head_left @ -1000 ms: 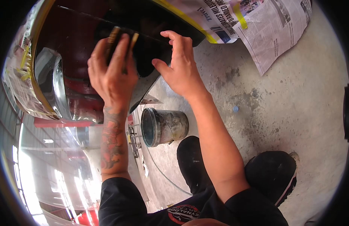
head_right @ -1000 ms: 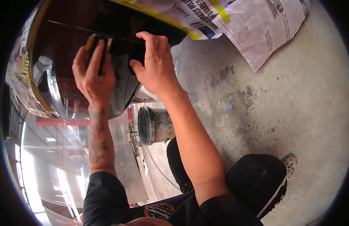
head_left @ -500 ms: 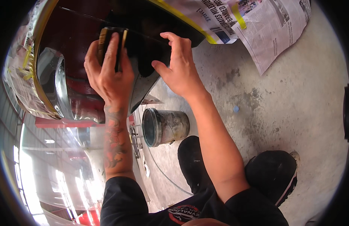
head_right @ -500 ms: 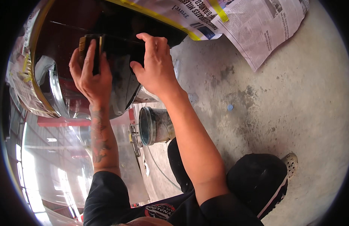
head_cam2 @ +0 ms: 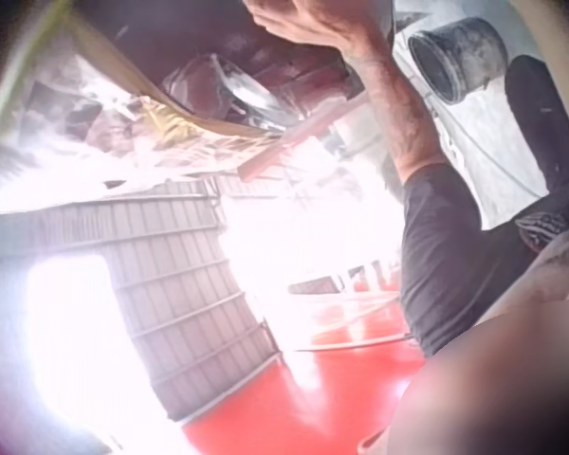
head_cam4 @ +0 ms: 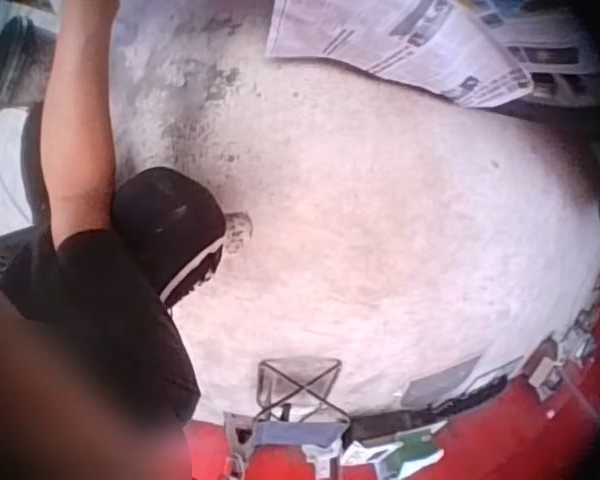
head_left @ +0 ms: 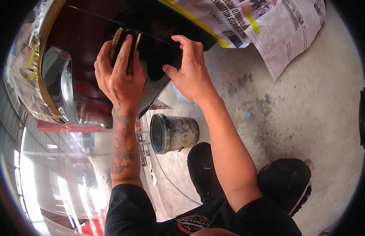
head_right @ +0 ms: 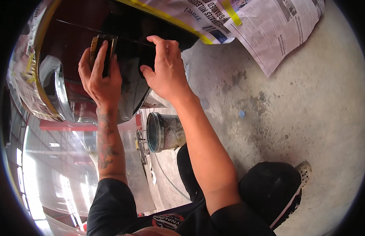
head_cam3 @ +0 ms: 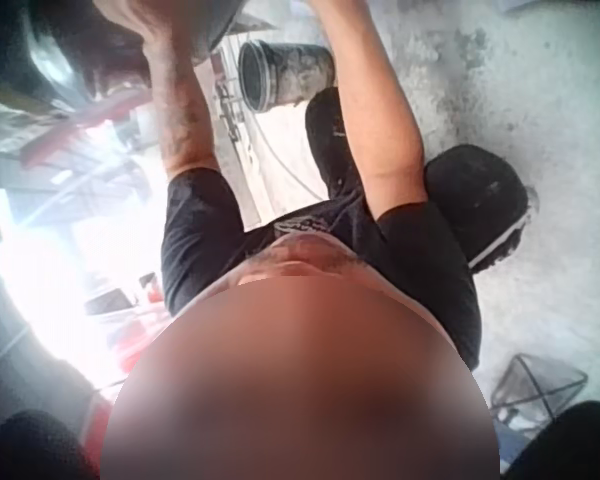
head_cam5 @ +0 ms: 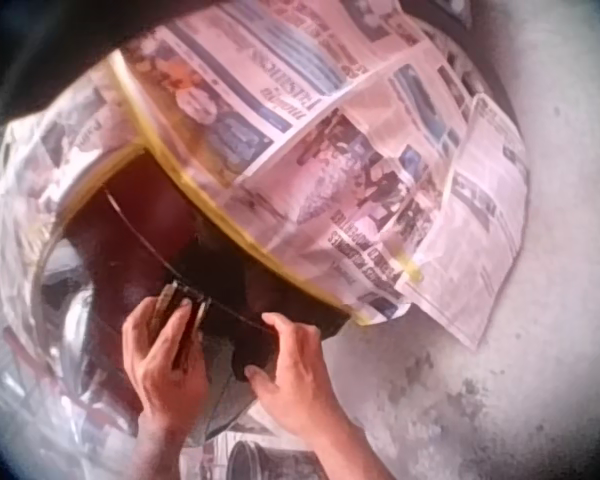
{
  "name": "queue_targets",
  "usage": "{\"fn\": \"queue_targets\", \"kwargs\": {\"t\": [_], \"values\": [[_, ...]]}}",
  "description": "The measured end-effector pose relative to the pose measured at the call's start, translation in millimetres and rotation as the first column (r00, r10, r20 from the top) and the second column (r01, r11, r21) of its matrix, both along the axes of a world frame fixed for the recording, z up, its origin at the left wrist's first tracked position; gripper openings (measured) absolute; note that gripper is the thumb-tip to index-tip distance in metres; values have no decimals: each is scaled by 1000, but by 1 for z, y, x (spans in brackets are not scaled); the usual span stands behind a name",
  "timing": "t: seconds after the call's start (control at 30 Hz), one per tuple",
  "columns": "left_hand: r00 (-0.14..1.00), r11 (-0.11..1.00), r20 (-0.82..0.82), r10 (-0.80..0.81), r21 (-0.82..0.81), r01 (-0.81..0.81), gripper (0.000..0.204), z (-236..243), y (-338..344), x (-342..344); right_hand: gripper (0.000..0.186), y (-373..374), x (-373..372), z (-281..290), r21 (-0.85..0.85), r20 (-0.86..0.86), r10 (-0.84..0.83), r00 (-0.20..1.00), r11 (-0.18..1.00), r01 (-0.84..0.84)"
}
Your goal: Using a sanding block and sandpaper to smooth the surface of a car body panel.
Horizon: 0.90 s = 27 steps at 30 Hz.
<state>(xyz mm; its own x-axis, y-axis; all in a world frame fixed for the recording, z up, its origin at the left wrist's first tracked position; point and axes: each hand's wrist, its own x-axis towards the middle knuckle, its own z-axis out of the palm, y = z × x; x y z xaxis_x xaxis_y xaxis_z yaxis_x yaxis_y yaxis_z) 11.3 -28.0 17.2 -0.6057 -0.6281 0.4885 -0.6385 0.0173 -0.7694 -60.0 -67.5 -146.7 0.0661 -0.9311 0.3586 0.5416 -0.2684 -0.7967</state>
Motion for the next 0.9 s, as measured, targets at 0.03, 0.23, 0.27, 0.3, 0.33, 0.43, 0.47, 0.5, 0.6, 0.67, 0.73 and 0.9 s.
{"fn": "queue_targets", "kwargs": {"t": [0.03,0.23,0.27,0.3,0.33,0.43,0.47,0.5,0.6,0.67,0.73,0.9], "values": [[1000,1000,0,3,0,-3,42,-4,2,0,78,-1,1,1,-13,6,-12,1000,1000,12],[1000,999,12,-16,45,15,43,1,3,0,78,0,-1,2,-20,9,-2,1000,1000,3],[1000,1000,28,-3,3,3,41,6,0,-2,78,3,-1,2,-18,3,-1,1000,1000,1],[1000,1000,26,0,5,0,41,2,4,-3,78,4,-1,2,-16,1,2,1000,1000,-2],[998,996,0,65,57,-65,43,-4,7,-6,79,2,-1,1,-21,-6,-1,1000,1000,1],[990,976,1,144,166,-142,42,-11,11,-7,79,2,-2,-1,-30,-18,-13,1000,999,12],[994,985,8,113,127,-114,43,-6,9,-6,79,2,-2,-1,-33,-22,-20,1000,999,19],[996,993,16,83,88,-84,44,-1,6,-7,79,0,-1,-2,-34,-22,-23,1000,999,22],[997,995,-7,82,57,-82,42,-4,6,-4,79,5,0,2,-44,-35,-12,999,999,10],[991,980,-1,137,147,-136,43,-11,8,-7,80,3,-1,1,-23,-22,-4,1000,1000,3],[994,989,9,113,97,-113,44,2,7,-8,78,5,-2,3,-20,-29,-7,1000,1000,6],[984,967,-71,166,205,-148,41,-4,22,-17,61,11,-8,10,48,67,47,997,998,-50]]}}
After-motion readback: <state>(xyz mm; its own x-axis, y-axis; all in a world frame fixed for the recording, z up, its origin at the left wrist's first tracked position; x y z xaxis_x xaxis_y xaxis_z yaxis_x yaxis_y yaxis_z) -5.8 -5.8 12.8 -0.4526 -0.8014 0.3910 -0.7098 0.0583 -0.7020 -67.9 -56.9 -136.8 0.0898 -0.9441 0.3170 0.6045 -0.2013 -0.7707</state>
